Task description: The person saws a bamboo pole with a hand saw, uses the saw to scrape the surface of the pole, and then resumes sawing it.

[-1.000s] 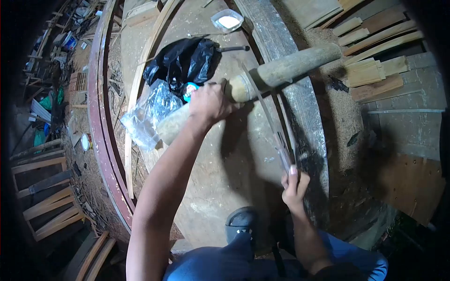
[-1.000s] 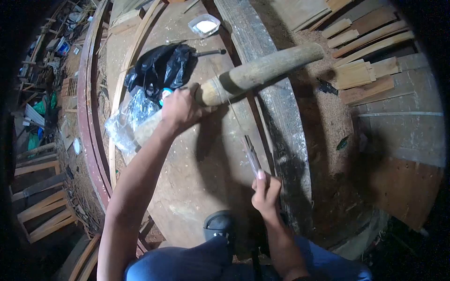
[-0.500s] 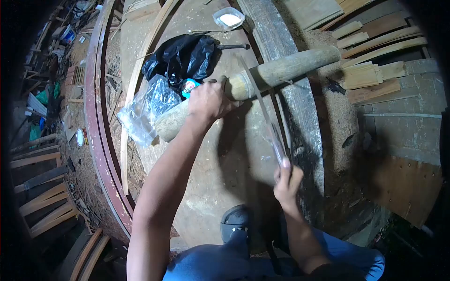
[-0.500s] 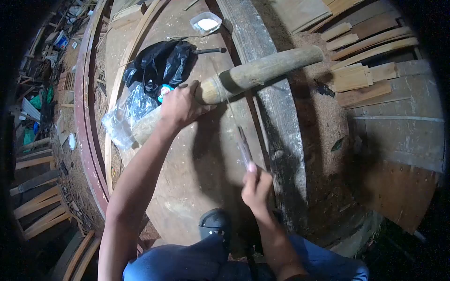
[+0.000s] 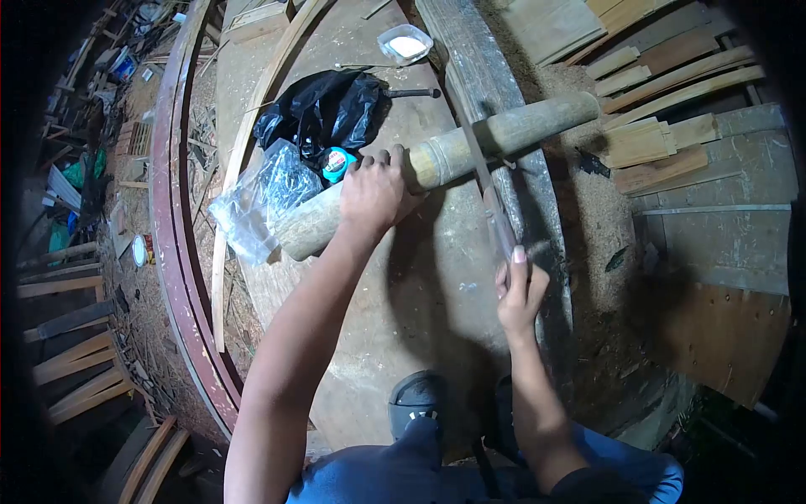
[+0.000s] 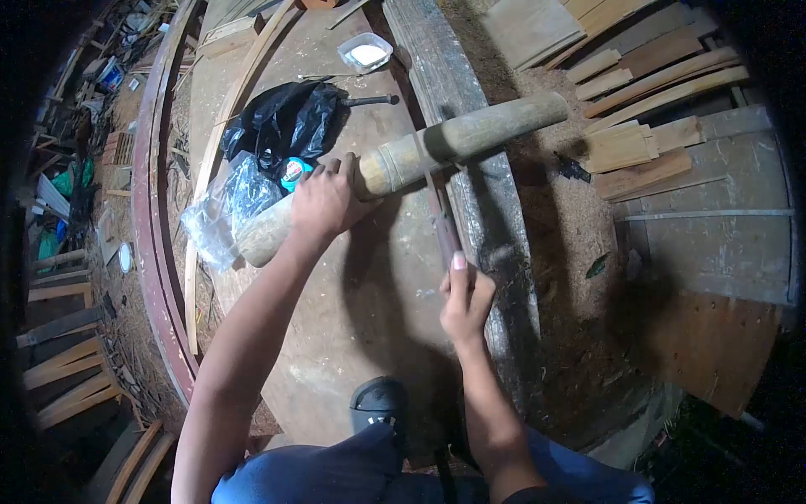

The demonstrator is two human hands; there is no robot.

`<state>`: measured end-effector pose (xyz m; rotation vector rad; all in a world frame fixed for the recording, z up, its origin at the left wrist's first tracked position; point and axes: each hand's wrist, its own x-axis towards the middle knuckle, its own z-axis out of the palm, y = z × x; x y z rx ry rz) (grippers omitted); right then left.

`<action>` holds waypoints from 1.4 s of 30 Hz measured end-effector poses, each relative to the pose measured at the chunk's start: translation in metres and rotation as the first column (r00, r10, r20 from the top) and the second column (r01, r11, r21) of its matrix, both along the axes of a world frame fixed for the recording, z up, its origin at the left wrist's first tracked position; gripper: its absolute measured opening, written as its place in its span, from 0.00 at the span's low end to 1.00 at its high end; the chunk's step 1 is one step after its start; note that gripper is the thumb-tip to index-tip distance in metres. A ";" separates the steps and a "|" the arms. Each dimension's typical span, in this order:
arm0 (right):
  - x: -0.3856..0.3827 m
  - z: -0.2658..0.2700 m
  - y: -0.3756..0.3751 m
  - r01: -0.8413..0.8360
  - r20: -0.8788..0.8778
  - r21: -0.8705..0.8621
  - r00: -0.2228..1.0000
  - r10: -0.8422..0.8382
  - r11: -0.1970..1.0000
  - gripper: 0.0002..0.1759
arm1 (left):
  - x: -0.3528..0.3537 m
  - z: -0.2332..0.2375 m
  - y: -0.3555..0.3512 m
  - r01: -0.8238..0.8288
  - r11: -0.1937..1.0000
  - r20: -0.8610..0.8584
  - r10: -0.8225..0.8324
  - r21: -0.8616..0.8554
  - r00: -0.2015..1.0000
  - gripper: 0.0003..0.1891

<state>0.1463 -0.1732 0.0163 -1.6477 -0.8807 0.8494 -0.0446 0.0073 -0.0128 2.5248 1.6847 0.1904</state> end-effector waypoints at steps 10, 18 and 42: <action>-0.012 -0.014 -0.006 -0.102 -0.024 0.009 0.994 0.103 0.995 0.33 | 0.010 -0.002 -0.008 -0.084 0.996 0.006 0.084 0.018 0.996 0.33; -0.011 0.000 -0.045 -0.149 0.014 -0.056 0.989 0.150 0.987 0.34 | 0.006 0.003 0.001 -0.069 0.997 0.039 0.070 -0.046 0.997 0.34; -0.016 0.026 0.063 -0.202 0.124 -0.073 0.970 0.210 0.977 0.37 | 0.002 -0.004 0.005 -0.043 0.999 0.091 0.044 -0.013 0.995 0.33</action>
